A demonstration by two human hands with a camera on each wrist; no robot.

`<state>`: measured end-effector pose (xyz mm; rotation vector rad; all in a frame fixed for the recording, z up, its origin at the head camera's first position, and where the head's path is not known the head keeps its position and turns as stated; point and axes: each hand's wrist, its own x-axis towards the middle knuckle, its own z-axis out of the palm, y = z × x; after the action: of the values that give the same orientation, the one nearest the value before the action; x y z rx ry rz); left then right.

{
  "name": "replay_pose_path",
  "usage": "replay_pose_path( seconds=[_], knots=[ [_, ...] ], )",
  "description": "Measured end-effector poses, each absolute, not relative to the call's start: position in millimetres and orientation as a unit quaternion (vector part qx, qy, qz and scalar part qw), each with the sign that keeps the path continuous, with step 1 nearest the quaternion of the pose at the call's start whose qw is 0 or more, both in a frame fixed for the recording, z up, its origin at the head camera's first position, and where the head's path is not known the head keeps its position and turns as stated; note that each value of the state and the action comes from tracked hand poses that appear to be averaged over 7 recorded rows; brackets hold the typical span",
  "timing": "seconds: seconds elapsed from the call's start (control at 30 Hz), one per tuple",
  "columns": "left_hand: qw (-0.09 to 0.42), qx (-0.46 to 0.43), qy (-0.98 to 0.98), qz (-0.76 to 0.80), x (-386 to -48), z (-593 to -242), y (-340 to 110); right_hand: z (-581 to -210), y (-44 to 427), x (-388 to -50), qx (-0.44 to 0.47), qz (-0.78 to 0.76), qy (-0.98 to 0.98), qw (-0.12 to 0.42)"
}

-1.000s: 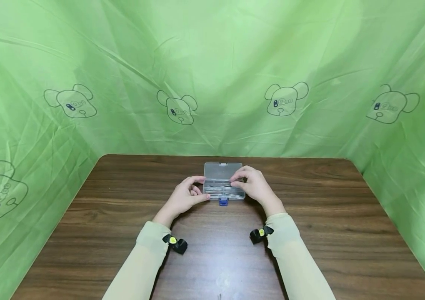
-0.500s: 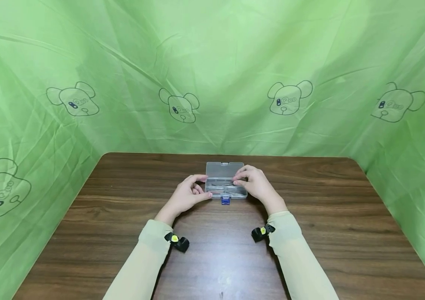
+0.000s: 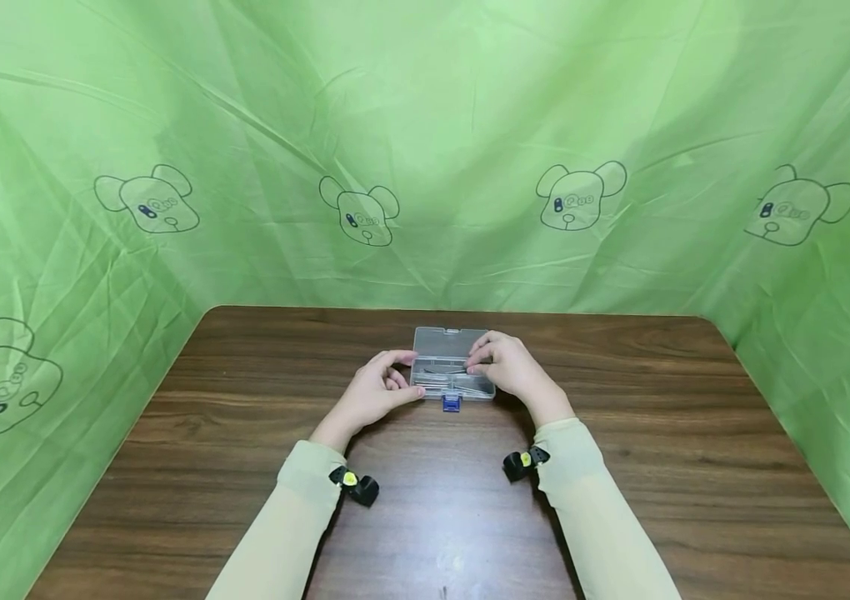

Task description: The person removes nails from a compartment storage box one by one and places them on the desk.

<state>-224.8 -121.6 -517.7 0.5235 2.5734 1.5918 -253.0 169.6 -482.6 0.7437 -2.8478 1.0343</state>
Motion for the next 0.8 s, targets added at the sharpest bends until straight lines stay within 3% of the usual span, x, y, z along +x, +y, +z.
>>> replay_pose_path(
  seconds=[0.3,0.8],
  knots=[
    [0.037,0.173,0.836,0.519,-225,-518,-122,-471,163,-257,0.243,0.257,-0.935,-0.019],
    [0.041,0.174,0.837,0.517,-224,-517,-121,-461,156,-252,0.277,0.137,-0.951,0.015]
  ],
)
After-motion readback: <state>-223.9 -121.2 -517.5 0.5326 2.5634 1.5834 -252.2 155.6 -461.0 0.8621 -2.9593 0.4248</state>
